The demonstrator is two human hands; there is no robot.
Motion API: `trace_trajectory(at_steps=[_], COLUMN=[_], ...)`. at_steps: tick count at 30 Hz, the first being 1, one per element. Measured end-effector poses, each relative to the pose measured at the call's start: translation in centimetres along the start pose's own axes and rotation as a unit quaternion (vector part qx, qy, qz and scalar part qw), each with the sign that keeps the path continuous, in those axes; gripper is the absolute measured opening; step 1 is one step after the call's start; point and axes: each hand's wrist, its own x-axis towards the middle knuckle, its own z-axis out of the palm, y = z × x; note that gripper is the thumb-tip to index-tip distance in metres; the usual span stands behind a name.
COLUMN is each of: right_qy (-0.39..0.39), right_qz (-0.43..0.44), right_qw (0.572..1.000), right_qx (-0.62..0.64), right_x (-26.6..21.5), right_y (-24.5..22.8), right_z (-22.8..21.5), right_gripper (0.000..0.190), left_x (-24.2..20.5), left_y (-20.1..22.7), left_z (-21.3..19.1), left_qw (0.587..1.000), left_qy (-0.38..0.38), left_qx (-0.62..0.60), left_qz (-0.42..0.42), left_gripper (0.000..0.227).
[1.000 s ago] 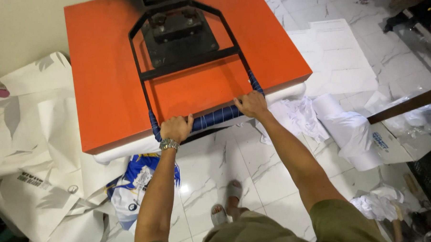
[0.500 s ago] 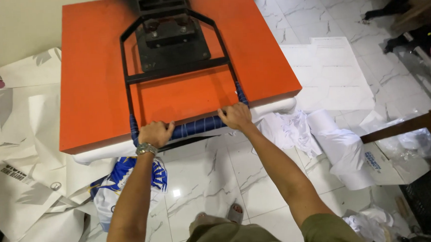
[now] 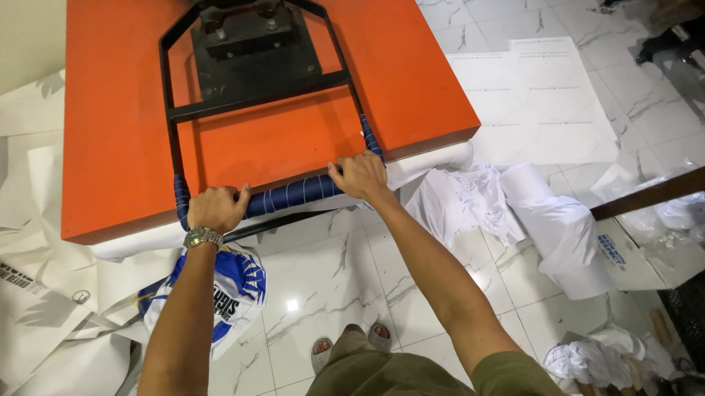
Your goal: Operating a manual heat press machine to apply transfers to fabric or garments
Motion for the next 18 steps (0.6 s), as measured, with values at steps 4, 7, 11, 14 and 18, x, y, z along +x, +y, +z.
trace_trajectory(at_steps=[4,7,11,14,18], right_qy=[0.003,0.017,0.022,0.026,0.037], right_qz=[0.000,-0.013,-0.026,-0.020,-0.027], right_qw=[1.000,0.999,0.999,0.999,0.999], right_qx=[0.013,0.036,0.029,0.029,0.029], right_x=[0.0,-0.1,0.0,-0.1,-0.1], right_y=[0.0,-0.1,-0.1,-0.1,0.0], right_z=[0.0,-0.6,-0.5,-0.7,-0.6], right_gripper=[0.057,0.057,0.058,0.057,0.056], left_x=[-0.1,0.5,0.4,0.6,0.4], left_y=[-0.4,-0.8,-0.4,-0.5,-0.3], left_z=[0.9,2.0,2.1,2.4,2.5], left_qw=[0.999,0.999,0.998,0.998,0.996], left_qy=[0.035,0.046,0.056,0.052,0.089], left_qx=[0.002,0.017,0.019,0.015,0.017], left_qz=[-0.006,-0.008,-0.018,-0.023,-0.016], left_gripper=[0.071,0.070,0.068,0.068,0.061])
